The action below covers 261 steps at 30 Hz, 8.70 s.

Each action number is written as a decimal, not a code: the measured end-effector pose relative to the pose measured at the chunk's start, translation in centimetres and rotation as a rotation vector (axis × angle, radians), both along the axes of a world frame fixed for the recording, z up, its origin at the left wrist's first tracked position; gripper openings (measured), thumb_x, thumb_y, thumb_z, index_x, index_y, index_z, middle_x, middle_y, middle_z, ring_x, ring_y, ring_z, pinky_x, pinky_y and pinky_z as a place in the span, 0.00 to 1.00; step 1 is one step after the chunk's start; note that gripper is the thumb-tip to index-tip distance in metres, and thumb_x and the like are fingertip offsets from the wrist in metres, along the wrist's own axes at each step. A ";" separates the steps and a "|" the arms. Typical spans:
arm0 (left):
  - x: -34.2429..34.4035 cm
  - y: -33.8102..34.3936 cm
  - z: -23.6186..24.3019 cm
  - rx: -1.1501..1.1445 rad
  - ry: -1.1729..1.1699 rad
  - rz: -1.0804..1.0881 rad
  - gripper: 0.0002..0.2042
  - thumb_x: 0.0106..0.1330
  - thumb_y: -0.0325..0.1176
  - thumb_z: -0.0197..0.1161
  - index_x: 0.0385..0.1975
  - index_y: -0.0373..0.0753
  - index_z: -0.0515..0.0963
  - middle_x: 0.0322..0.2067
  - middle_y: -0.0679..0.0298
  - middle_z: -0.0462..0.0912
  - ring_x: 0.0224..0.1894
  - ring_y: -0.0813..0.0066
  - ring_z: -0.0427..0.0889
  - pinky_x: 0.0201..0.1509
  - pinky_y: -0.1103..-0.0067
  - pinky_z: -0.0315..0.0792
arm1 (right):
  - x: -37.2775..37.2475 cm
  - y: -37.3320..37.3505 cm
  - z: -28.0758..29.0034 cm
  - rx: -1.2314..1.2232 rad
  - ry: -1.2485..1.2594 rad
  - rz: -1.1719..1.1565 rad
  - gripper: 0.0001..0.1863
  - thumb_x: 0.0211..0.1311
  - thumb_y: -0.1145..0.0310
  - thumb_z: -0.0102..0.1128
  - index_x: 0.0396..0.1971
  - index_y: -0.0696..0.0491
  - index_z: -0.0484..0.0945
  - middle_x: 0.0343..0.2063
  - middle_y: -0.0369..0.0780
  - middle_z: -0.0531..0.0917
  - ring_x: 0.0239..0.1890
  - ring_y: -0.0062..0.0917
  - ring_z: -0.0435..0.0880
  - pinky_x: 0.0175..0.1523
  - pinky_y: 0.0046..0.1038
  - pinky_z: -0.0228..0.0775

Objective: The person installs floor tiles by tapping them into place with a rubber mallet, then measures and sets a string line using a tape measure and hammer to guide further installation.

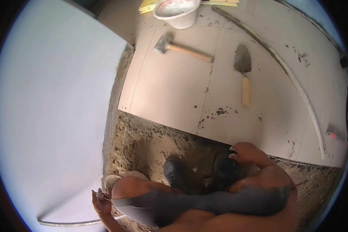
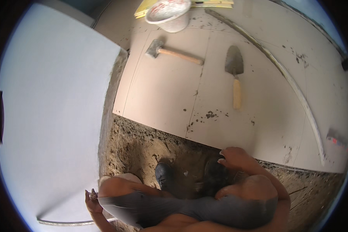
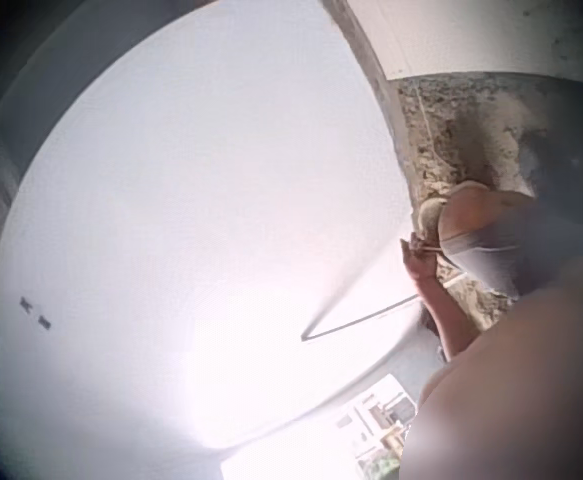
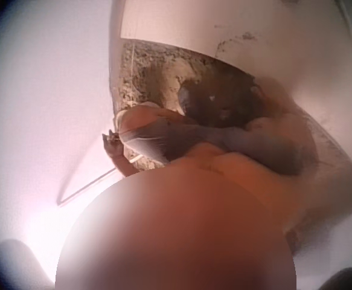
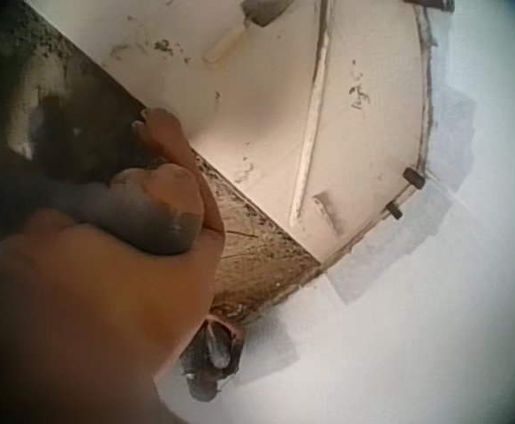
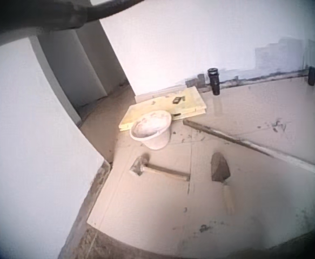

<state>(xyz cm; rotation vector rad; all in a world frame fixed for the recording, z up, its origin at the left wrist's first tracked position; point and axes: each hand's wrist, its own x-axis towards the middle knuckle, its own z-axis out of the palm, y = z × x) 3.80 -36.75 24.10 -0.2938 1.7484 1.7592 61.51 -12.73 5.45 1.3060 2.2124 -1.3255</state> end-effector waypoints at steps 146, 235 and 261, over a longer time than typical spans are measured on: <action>32.3 -2.3 -4.6 -0.682 1.513 -2.996 0.25 0.62 0.52 0.60 0.49 0.36 0.75 0.45 0.47 0.80 0.47 0.50 0.79 0.51 0.62 0.74 | -15.6 -54.8 31.3 -0.781 -0.137 -1.467 0.29 0.60 0.53 0.59 0.55 0.57 0.70 0.62 0.49 0.60 0.64 0.51 0.58 0.62 0.53 0.60; 40.0 -0.9 8.8 -0.240 1.030 -2.653 0.06 0.69 0.30 0.56 0.33 0.35 0.70 0.28 0.56 0.74 0.28 0.62 0.76 0.31 0.71 0.70 | 9.3 -42.7 -10.2 -0.466 -0.134 -2.055 0.29 0.65 0.43 0.53 0.36 0.59 0.79 0.30 0.48 0.82 0.30 0.35 0.83 0.36 0.37 0.75; 13.4 -8.5 17.5 -0.957 1.175 -1.800 0.13 0.64 0.39 0.61 0.28 0.35 0.72 0.33 0.50 0.75 0.38 0.45 0.76 0.42 0.57 0.69 | 15.2 -43.1 25.0 -0.469 1.390 -2.231 0.06 0.55 0.71 0.56 0.30 0.52 0.68 0.24 0.37 0.72 0.23 0.30 0.74 0.31 0.35 0.72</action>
